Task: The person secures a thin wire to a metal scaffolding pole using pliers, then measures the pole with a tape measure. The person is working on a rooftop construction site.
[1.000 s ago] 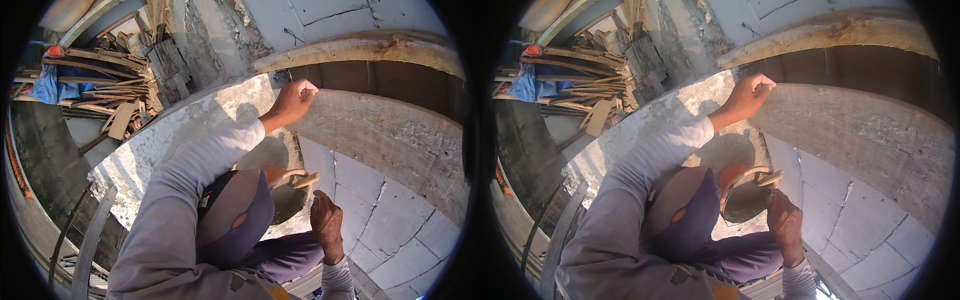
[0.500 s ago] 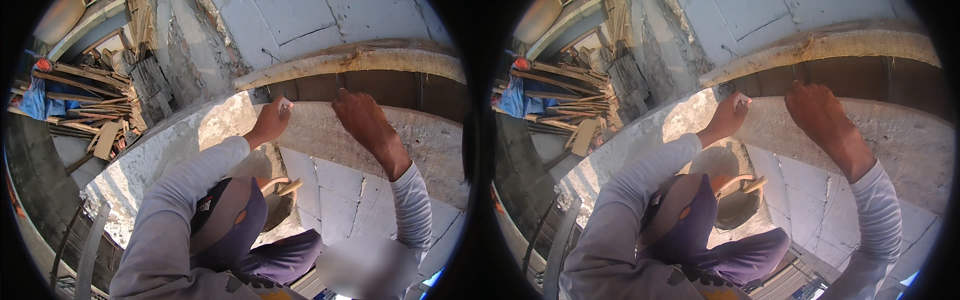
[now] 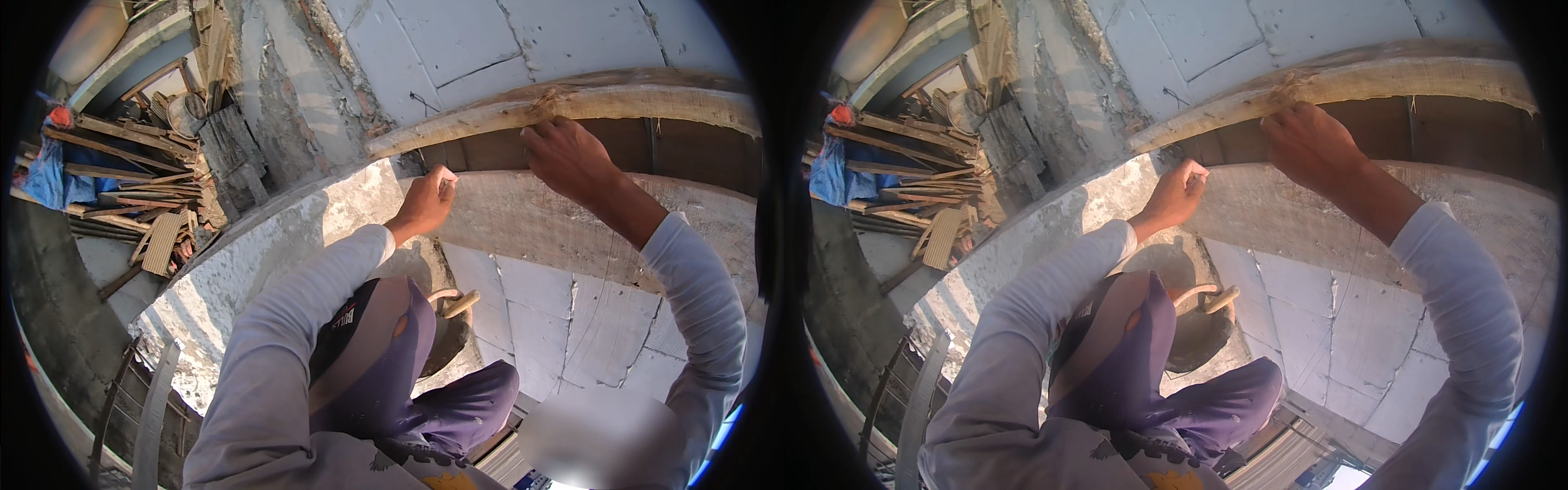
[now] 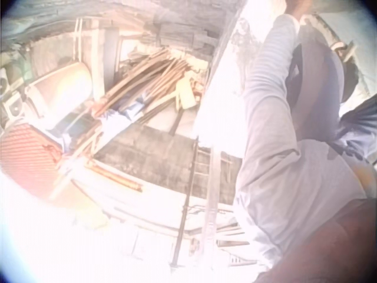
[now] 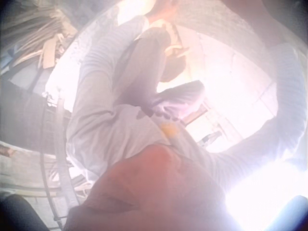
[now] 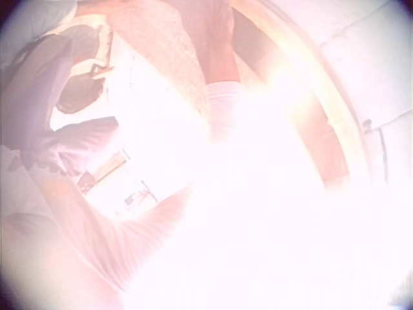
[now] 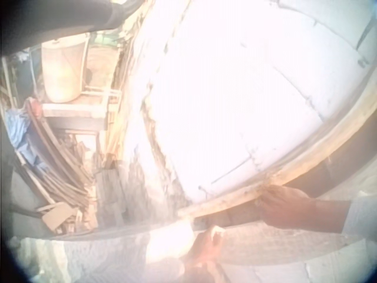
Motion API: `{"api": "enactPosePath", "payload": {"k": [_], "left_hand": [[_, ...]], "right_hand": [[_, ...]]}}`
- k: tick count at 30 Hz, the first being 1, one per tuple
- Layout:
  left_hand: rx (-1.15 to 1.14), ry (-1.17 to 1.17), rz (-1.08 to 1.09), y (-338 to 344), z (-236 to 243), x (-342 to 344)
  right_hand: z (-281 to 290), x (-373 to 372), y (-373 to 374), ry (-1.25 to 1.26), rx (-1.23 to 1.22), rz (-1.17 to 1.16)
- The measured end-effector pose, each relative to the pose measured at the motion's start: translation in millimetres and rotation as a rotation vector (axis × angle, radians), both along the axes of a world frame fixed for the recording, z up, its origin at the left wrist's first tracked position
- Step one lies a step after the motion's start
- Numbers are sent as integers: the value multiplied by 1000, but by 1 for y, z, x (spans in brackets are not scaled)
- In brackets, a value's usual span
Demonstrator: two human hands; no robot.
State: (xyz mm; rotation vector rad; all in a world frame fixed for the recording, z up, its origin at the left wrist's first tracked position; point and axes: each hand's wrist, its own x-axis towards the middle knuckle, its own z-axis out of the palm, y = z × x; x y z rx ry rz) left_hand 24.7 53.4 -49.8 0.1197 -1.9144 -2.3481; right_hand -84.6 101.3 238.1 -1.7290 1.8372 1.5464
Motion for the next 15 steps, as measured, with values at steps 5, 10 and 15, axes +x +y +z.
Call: {"api": "enactPosePath", "payload": {"k": [5, 10, 15], "left_hand": [[-14, -4, -17, -2, -6, 1], [14, -27, -45, -13, -5, 13], [10, -29, -100, -25, -3, 24]], "right_hand": [[-22, 14, 2, 209, 18, -298], [-21, 18, 5, 237, -132, -535], [-33, 12, -1, 260, -427, -960]]}}
